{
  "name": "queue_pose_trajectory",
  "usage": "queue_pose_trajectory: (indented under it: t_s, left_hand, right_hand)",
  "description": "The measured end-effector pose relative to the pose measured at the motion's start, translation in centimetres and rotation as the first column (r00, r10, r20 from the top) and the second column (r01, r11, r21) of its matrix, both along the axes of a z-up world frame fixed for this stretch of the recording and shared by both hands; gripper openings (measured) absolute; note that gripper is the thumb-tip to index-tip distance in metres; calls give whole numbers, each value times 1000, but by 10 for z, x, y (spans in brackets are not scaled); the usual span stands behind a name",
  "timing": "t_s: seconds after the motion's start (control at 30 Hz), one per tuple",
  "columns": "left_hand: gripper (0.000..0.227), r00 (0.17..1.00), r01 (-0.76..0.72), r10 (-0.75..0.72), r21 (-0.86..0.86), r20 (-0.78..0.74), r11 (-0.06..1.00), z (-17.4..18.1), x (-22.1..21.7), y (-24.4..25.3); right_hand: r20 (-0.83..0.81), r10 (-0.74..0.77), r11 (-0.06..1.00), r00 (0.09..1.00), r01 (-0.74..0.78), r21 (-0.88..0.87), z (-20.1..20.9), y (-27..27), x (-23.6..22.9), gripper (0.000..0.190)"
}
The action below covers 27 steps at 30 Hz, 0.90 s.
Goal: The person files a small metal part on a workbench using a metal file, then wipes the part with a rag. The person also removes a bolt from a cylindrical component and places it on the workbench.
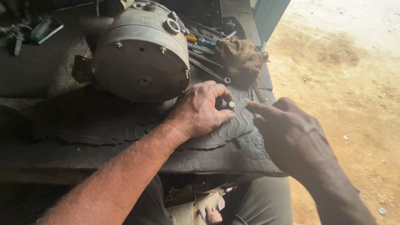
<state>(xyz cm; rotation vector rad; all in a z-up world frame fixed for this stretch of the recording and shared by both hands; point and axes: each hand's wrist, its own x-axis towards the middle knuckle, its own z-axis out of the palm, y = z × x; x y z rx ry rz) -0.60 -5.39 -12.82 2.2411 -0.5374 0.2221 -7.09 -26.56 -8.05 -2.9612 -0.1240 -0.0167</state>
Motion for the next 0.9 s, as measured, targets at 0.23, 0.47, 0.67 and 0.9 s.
queue_pose_trajectory:
  t_s: [0.23, 0.47, 0.67, 0.9]
  left_hand:
    - [30, 995, -40, 41, 5, -95, 999, 3, -1, -5]
    - [26, 1000, -24, 25, -48, 3, 999, 0, 2, -3]
    - [23, 1000, 14, -14, -84, 7, 996, 1, 1, -2]
    - [26, 997, 43, -39, -69, 69, 997, -3, 6, -6]
  right_hand:
    - [56, 130, 991, 990, -131, 12, 4, 14, 5, 40]
    - [99, 169, 984, 981, -162, -77, 19, 25, -1, 51]
    - [56, 211, 973, 976, -205, -103, 37, 36, -5, 55]
    - [51, 183, 976, 982, -175, -134, 17, 21, 4, 37]
